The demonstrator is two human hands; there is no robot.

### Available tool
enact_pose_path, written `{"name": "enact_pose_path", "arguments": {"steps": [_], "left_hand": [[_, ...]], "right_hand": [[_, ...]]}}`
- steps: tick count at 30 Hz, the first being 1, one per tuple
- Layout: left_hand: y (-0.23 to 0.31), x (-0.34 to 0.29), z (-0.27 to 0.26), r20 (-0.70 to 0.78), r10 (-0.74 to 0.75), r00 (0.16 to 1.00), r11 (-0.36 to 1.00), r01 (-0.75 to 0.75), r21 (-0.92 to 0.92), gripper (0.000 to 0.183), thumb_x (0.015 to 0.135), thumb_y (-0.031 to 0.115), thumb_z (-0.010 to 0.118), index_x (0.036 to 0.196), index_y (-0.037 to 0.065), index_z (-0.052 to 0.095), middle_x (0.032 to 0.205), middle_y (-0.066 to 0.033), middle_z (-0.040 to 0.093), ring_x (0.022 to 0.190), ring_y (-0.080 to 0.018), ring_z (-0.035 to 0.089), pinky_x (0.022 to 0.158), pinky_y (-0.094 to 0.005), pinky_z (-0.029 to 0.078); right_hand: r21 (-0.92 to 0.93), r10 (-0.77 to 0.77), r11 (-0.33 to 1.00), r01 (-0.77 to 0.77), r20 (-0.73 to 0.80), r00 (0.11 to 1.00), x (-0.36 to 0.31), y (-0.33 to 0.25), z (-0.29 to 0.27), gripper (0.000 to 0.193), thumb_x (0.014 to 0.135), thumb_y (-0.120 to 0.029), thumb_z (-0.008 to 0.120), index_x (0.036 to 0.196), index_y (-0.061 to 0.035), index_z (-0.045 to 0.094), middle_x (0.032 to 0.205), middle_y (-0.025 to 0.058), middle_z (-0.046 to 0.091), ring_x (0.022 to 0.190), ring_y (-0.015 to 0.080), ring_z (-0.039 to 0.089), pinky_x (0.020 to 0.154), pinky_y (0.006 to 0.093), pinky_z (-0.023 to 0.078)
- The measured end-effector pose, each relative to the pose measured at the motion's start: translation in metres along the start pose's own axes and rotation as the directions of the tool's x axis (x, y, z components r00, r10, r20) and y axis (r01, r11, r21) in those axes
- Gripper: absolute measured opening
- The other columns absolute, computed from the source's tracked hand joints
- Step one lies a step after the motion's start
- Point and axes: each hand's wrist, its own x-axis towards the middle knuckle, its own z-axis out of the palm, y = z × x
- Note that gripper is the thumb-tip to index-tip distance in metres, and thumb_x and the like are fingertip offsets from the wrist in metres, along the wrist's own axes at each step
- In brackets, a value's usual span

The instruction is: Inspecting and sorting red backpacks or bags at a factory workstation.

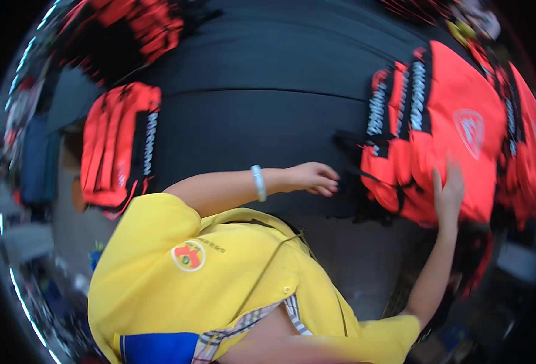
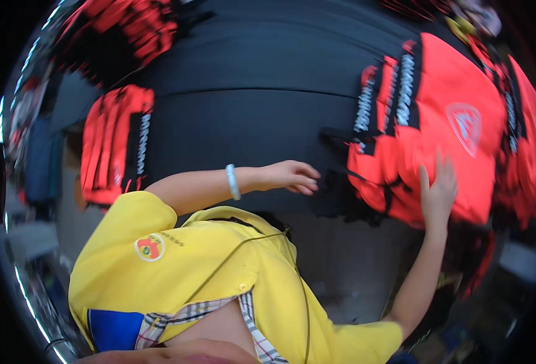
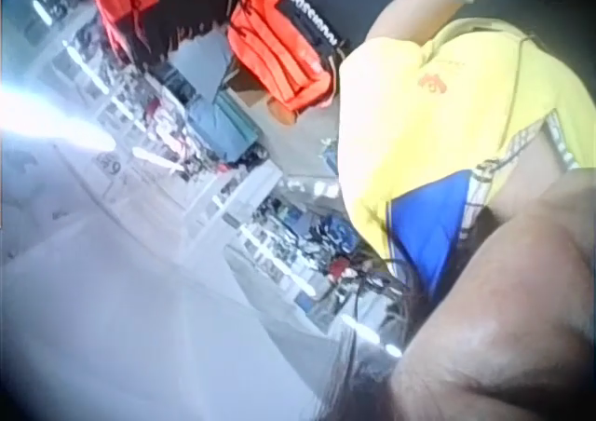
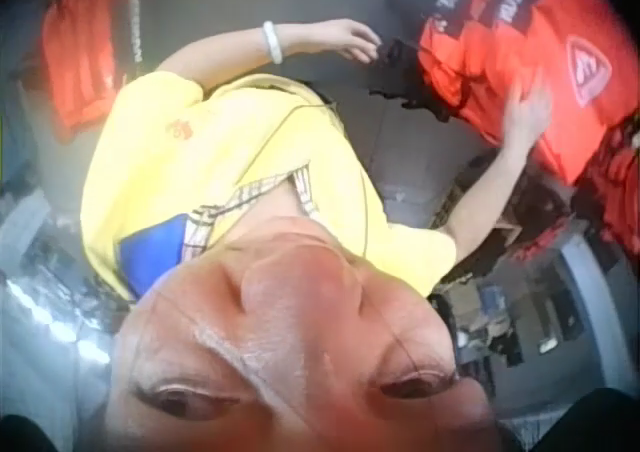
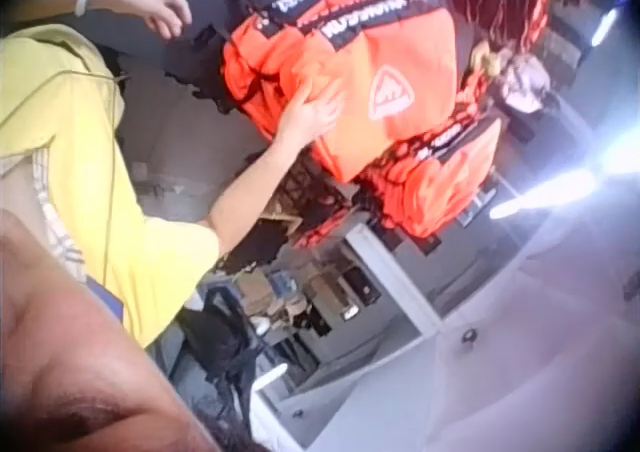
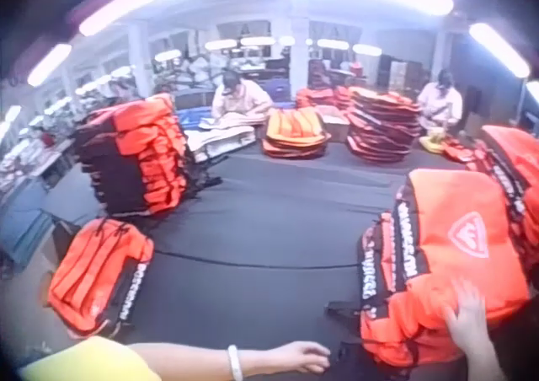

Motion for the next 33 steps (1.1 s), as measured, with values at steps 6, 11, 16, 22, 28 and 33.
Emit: {"name": "enact_pose_path", "arguments": {"steps": [6,11,16,22,28,33], "left_hand": [[-0.116,-0.224,-0.15,-0.957,0.239,0.165,0.966,-0.142,0.217,0.02,0.091,0.015,0.059,0.109,0.005,0.061,0.095,-0.0044,0.068,0.081,-0.01,0.064,0.067,-0.0244,0.048],[-0.288,-0.417,-0.222,-0.797,0.03,-0.603,0.988,-0.101,0.114,0.028,0.084,0.016,0.068,0.108,0.003,0.063,0.097,-0.0126,0.068,0.091,-0.0245,0.065,0.084,-0.0328,0.05],[-0.335,-0.464,-0.213,-0.552,-0.176,-0.815,0.946,0.014,-0.323,0.062,0.076,0.037,0.075,0.123,0.004,0.051,0.127,-0.0269,0.051,0.119,-0.039,0.051,0.099,-0.0436,0.043],[-0.354,-0.529,-0.248,-0.662,-0.361,-0.657,0.916,-0.118,-0.383,0.077,0.076,0.053,0.072,0.122,-0.005,0.049,0.118,-0.0252,0.059,0.11,-0.0382,0.058,0.094,-0.0439,0.047],[-0.312,-0.55,-0.249,-0.733,-0.479,-0.483,0.871,-0.157,-0.465,0.091,0.073,0.059,0.072,0.123,-0.011,0.043,0.114,-0.0295,0.061,0.098,-0.0356,0.067,0.085,-0.0411,0.054],[-0.329,-0.56,-0.252,-0.751,-0.258,-0.608,0.958,-0.057,-0.282,0.075,0.073,0.045,0.078,0.113,-0.011,0.047,0.107,-0.0325,0.062,0.101,-0.0448,0.062,0.086,-0.0466,0.051]], "right_hand": [[0.375,0.233,0.906,-0.198,-0.05,0.971,-0.021,0.035,0.059,0.041,0.099,-0.026,0.05,0.126,0.0041,0.056,0.127,0.0219,0.057,0.118,0.0344,0.054,0.101,0.0394,0.041],[0.256,0.267,0.953,-0.161,-0.462,0.846,-0.004,-0.058,0.014,0.029,0.098,-0.019,0.055,0.113,0.0034,0.064,0.111,0.0189,0.064,0.105,0.0316,0.06,0.092,0.0387,0.047],[0.544,0.021,0.802,0.246,-0.438,0.899,0.002,-0.227,-0.01,0.015,0.092,0.0,0.057,0.104,0.0029,0.066,0.098,0.0133,0.067,0.092,0.027,0.062,0.085,0.0355,0.049],[0.757,-0.45,0.501,0.42,-0.187,0.873,-0.04,-0.409,-0.014,0.013,0.084,0.006,0.059,0.094,0.0,0.066,0.09,0.0127,0.066,0.088,0.0281,0.061,0.08,0.0364,0.049],[0.83,-0.627,0.42,0.368,-0.027,0.778,-0.073,-0.534,-0.028,0.01,0.082,0.005,0.062,0.091,0.0008,0.065,0.087,0.0117,0.066,0.088,0.0282,0.061,0.078,0.0355,0.049],[0.83,-0.72,0.365,0.422,-0.035,0.693,-0.078,-0.59,-0.036,0.008,0.083,0.002,0.063,0.091,0.0005,0.065,0.089,0.0116,0.066,0.088,0.0291,0.061,0.078,0.0363,0.049]]}}
